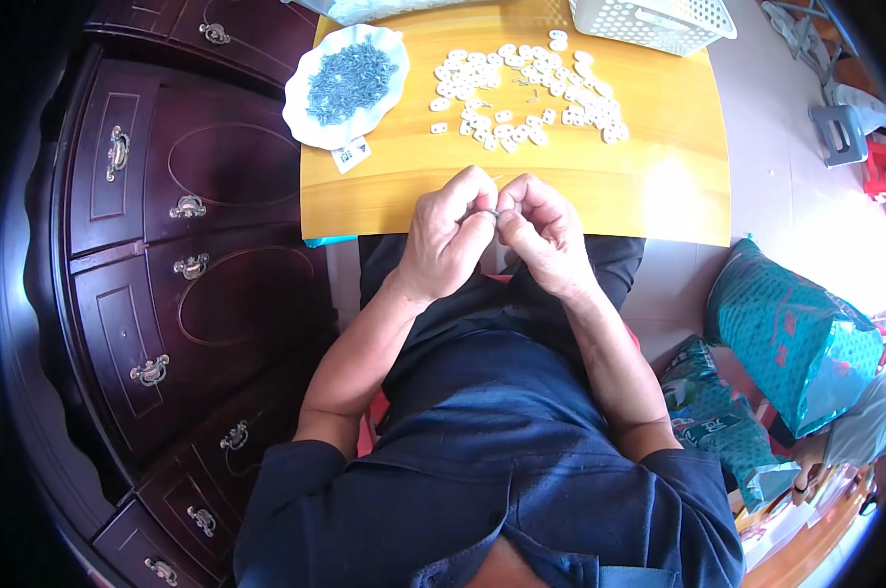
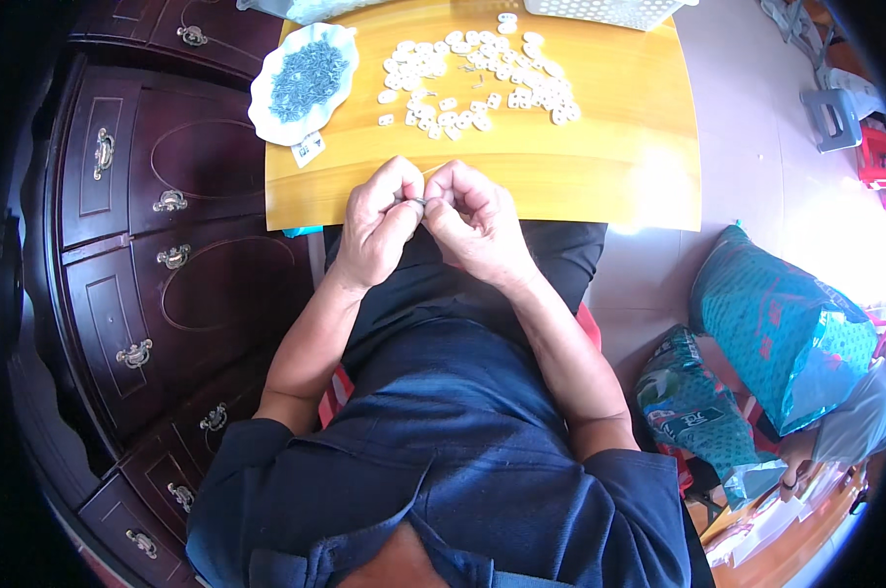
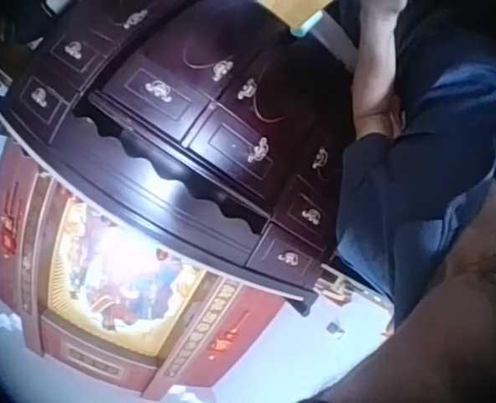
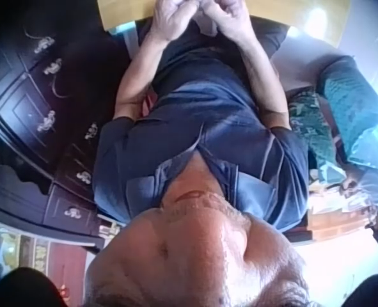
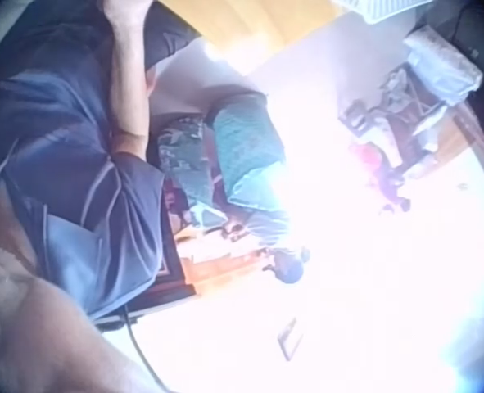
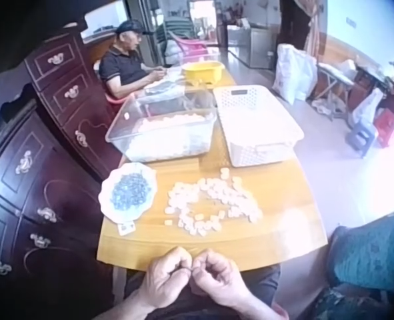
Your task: Manually inserting small metal pins into white plastic components at a workbench.
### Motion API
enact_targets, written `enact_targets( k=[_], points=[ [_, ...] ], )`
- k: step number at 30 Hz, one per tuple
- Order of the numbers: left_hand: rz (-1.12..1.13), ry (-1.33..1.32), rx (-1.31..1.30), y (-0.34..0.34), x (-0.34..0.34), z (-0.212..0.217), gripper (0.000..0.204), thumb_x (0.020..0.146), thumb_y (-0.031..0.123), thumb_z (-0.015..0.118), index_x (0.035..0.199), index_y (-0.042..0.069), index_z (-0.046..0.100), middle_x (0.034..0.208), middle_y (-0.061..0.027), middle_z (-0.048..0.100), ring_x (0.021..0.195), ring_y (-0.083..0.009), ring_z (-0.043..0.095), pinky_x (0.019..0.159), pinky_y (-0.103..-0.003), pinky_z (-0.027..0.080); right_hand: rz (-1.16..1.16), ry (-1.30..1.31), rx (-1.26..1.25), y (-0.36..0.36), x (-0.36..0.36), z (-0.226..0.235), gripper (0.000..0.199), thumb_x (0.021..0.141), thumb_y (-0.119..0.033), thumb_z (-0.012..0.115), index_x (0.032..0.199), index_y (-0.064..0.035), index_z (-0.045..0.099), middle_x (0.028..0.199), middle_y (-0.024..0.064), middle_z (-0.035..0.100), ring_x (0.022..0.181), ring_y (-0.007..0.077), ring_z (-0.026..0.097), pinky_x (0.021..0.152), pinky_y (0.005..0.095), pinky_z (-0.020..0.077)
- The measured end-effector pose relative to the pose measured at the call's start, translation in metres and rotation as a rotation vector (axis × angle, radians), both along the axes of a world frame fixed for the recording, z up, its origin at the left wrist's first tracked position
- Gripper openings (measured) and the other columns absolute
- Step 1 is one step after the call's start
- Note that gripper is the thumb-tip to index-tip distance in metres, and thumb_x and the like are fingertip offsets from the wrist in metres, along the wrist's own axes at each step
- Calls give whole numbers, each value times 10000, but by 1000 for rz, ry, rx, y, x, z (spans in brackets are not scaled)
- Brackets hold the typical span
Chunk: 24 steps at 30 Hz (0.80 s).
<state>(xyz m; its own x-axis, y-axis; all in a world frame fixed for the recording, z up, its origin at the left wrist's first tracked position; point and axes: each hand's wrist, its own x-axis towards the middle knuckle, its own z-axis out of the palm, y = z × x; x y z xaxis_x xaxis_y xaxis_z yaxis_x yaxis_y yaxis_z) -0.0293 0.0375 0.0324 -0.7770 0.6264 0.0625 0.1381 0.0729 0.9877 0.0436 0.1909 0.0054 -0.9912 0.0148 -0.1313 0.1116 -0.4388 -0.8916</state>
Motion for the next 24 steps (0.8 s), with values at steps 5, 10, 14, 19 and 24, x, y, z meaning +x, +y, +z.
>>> enact_targets(
  k=[5,10,14,19,24],
  points=[
    [13,21,-22,3,-1,-5,46,864,-10,501,840,26,486,658,-52,483,576,-98,433,533,-289,376,-6,-41,93,4,-1,2,27,951,-52,557,962,-45,580,839,-38,553,750,37,488,683,197,408],
    [8,77,-104,3,-3,-3,38,860,3,517,843,29,496,640,-69,498,552,-131,475,529,-312,397,34,-49,154,13,0,4,54,970,-85,592,963,-32,604,837,-26,582,756,40,504,677,198,419],
    [-13,129,-111,5,-2,-1,70,861,-43,501,856,24,483,657,3,477,590,-41,406,529,-244,348,28,32,218,14,-6,1,164,1017,-172,605,950,-23,620,774,-20,603,705,48,539,637,216,454],
    [5,134,-110,5,-2,-5,44,867,-10,524,863,22,495,635,-72,541,556,-139,513,529,-299,412,48,10,372,17,-7,6,215,1032,-195,586,920,-16,624,719,5,629,690,79,596,651,245,494],
    [38,95,-62,9,1,-13,31,892,12,522,874,31,505,626,-104,586,552,-183,597,535,-318,460,-5,38,513,12,-8,11,215,1042,-201,558,953,-14,616,710,44,642,658,121,610,638,263,494]
  ],
)
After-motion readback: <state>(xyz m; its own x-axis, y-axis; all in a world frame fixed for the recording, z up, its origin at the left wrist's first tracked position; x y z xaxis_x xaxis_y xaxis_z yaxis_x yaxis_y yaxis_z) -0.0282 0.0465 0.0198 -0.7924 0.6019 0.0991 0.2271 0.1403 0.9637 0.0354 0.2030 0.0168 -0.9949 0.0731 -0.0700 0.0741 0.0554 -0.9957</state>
